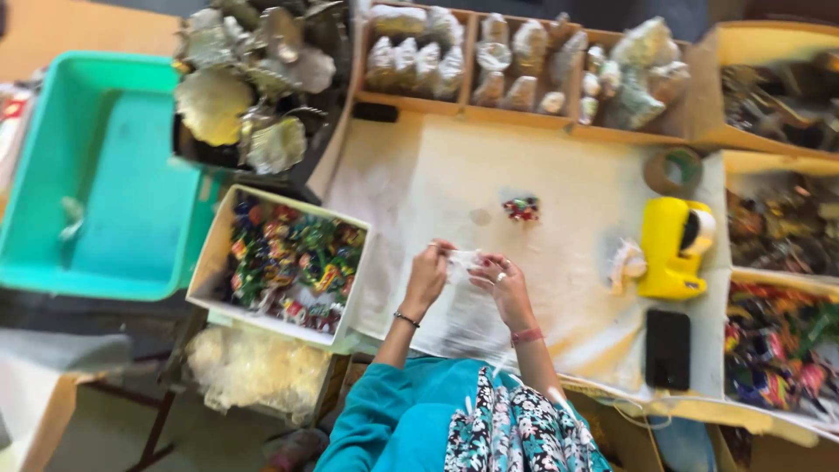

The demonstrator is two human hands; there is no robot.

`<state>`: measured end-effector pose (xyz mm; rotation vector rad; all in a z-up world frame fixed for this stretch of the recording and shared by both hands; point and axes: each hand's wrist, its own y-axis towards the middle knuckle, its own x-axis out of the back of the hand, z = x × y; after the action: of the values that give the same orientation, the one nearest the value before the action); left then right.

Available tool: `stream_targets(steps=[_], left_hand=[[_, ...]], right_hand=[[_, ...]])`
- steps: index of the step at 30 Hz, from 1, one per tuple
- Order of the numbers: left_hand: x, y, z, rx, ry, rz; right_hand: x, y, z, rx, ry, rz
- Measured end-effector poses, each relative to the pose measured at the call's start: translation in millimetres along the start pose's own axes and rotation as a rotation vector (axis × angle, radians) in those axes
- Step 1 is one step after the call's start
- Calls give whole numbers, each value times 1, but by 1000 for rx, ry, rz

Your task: Packing small decorative items or figurines into plastic bags and wrapping them.

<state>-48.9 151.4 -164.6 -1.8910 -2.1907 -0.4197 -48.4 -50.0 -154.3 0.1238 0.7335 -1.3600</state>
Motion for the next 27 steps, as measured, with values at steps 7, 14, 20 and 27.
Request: stream_targets(steps=[7,14,20,27], left_hand=[[171,-50,-39,-246,145,-699],[219,-118,24,165,233,-847],[209,-132,-20,340,-104,-910],[174,-120,-5,152,266,-668]], right_hand=[[60,5,-38,-231,-51,-138],[75,1,-45,-125,67,-23],[76,-6,-46,-113,62,-21],[83,-2,-50,-114,46,-23]])
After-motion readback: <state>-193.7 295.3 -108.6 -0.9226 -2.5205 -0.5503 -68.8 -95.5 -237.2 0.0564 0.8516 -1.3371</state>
